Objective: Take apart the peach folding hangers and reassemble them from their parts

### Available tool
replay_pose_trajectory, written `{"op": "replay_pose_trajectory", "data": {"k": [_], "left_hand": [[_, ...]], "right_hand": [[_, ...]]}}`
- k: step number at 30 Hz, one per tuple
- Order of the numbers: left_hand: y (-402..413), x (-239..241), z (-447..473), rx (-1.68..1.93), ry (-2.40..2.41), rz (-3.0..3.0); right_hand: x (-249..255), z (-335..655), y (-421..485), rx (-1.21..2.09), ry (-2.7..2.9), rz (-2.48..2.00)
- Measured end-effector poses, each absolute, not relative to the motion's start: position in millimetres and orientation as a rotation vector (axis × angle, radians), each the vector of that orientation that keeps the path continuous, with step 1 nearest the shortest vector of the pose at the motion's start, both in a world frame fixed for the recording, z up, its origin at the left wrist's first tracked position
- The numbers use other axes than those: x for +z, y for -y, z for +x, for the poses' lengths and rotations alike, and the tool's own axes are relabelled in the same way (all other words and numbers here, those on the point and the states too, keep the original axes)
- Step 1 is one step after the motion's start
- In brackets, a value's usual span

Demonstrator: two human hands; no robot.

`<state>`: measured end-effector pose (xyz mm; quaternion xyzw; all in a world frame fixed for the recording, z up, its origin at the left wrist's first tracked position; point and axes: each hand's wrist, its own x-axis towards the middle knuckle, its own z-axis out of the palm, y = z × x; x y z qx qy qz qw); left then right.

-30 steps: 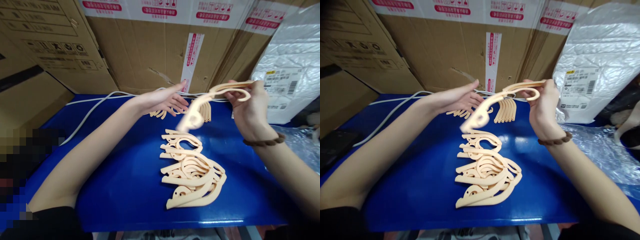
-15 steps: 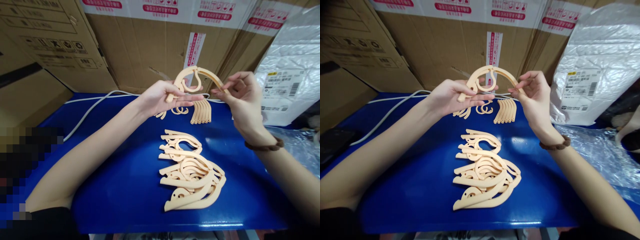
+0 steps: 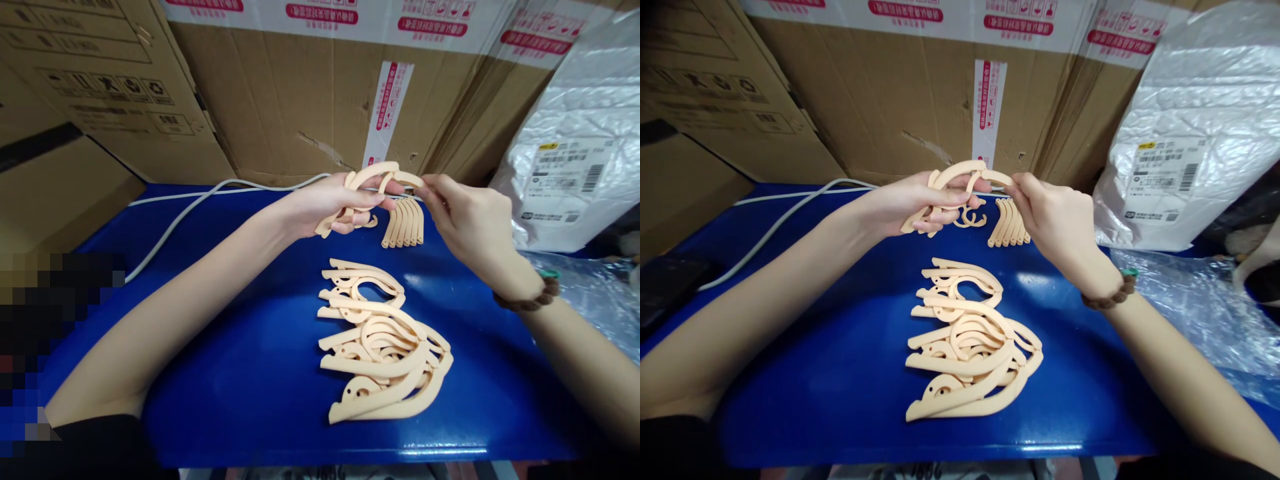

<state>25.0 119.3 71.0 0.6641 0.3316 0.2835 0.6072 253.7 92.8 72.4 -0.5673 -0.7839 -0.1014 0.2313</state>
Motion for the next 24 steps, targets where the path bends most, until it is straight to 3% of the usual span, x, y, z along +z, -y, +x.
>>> {"op": "replay_pose_trajectory", "data": {"k": [4, 10, 17, 24], "left_hand": [[-124, 65, 22, 0.567, -0.829, 1.651], [-128, 56, 24, 0.581, -1.295, 2.239], [-129, 26, 35, 0.487, -1.248, 2.714], [-131, 13, 41, 0.287, -1.18, 2.772]], "right_hand": [[77, 255, -94, -0.242, 2.289, -1.66], [76, 267, -112, 0.124, 2.359, -1.699], [49, 294, -141, -0.304, 2.116, -2.293], [25, 303, -146, -0.362, 2.185, -2.273]]}}
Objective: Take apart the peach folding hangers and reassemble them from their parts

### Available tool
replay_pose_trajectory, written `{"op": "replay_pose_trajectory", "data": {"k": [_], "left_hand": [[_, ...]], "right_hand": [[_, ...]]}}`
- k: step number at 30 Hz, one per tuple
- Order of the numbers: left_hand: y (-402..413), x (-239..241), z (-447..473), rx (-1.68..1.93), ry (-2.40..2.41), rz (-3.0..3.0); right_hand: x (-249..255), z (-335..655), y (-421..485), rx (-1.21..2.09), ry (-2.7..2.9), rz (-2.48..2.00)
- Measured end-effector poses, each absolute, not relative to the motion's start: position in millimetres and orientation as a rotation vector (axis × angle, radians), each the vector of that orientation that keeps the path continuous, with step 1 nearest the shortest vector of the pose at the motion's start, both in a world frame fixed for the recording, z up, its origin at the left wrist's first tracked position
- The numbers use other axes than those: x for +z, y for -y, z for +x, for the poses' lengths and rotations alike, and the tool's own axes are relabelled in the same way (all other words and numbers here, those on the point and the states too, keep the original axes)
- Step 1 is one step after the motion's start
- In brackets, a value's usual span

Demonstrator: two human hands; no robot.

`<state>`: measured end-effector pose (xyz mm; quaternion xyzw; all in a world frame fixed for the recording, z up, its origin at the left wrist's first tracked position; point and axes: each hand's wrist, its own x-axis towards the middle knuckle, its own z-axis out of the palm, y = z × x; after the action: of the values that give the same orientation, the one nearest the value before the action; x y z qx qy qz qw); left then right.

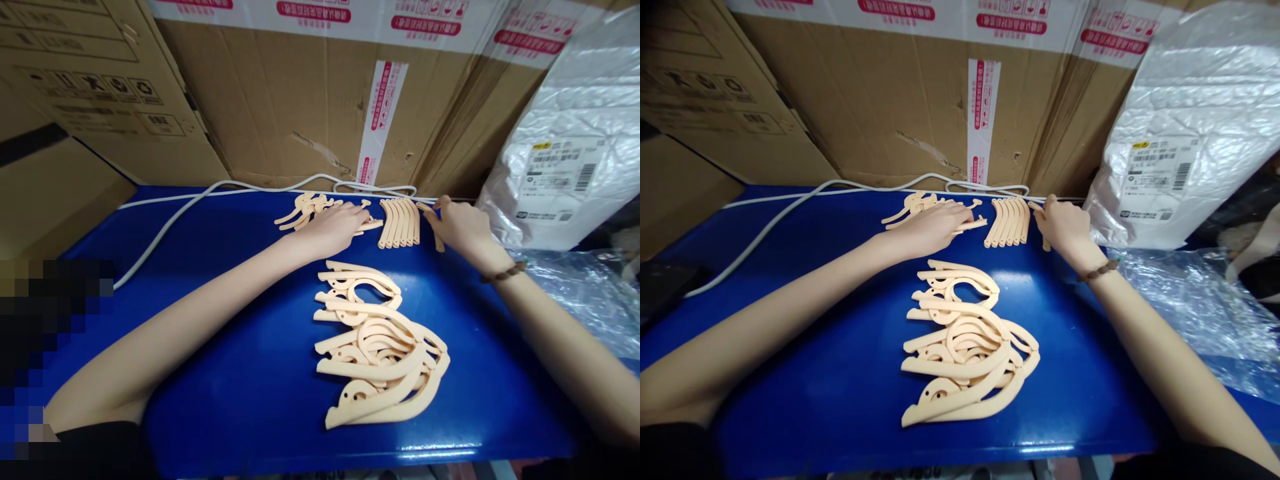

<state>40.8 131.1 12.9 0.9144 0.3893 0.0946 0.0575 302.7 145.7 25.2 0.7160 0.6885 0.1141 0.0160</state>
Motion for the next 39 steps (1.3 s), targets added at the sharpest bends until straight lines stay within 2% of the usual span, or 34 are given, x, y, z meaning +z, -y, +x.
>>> {"op": "replay_pose_trajectory", "data": {"k": [8, 14, 23, 29, 34, 37, 39], "left_hand": [[-133, 21, 58, 0.509, -1.119, 2.596], [-136, 13, 83, 0.299, -1.033, 2.756], [-132, 4, 82, 0.29, -0.997, 2.805], [-132, 4, 80, 0.311, -0.985, 2.798], [-133, 6, 81, 0.326, -0.973, 2.777], [-132, 18, 78, 0.46, -1.043, 2.62], [-131, 32, 74, 0.606, -1.155, 2.452]], "right_hand": [[19, 302, -149, 0.158, -2.382, 2.173], [18, 306, -154, 0.066, -2.502, 1.99], [30, 299, -145, -0.663, -2.183, 2.254], [19, 305, -154, -0.447, -2.356, 2.249], [18, 310, -157, -0.448, -2.383, 2.162], [32, 308, -149, -0.29, -2.384, 2.19], [47, 299, -136, -0.299, -2.49, 2.132]]}}
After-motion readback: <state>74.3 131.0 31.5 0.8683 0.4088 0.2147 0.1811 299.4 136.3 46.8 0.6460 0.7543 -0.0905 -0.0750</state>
